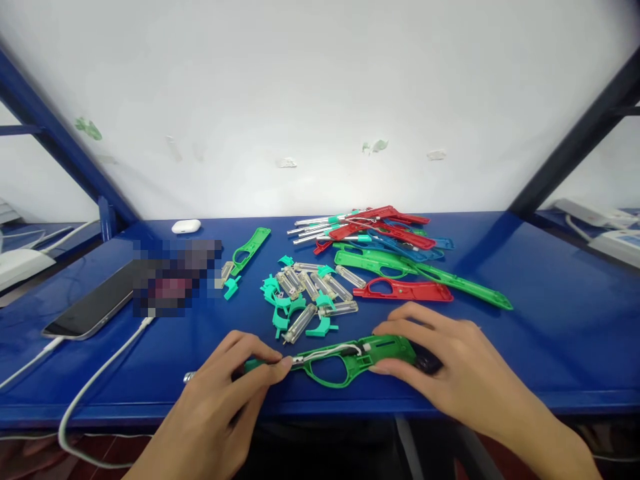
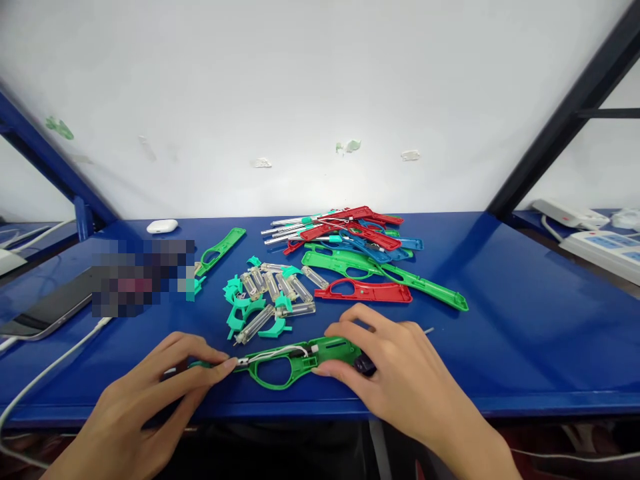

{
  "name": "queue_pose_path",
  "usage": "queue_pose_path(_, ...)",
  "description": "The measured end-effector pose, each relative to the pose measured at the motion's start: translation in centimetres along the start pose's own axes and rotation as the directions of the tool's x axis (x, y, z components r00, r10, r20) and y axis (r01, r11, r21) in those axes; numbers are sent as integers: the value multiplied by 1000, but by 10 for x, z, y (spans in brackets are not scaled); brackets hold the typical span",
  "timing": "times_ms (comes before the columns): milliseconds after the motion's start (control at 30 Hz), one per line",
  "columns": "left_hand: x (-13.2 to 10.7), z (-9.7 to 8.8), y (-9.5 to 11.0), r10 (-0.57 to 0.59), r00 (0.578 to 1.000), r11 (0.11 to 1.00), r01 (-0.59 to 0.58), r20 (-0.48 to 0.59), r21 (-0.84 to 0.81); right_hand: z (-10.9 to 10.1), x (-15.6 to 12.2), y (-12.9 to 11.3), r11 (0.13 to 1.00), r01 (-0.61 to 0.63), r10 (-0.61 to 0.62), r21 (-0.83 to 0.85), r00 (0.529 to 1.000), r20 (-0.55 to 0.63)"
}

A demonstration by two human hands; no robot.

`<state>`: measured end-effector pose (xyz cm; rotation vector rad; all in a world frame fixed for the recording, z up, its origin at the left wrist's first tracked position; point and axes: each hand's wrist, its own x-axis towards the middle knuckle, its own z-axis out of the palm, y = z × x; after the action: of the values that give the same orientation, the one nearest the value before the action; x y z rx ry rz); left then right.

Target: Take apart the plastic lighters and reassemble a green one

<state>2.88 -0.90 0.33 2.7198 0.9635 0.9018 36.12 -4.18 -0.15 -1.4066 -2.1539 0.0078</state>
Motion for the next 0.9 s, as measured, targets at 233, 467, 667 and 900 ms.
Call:
queue_pose_path(233,-1,-2,-1,-11,1000,1000,11,23,12,0,-1,0,1000,-5,5,-3,1000,4)
queue_pose_path(467,-2,-2,0,-31,998,1000,31,55,5,0,0,0,1000,-6,6,-9,1000,4)
queue_pose_path(667,1,0,3,-84,993,995,89,88,-55,1,0,1,1000,3,-3,-7,1000,-7)
queue_pose_path(900,6,-4,2,-77,993,997,78,93,-3,2,-1,1,1000,-3,3,-14,1000,-3)
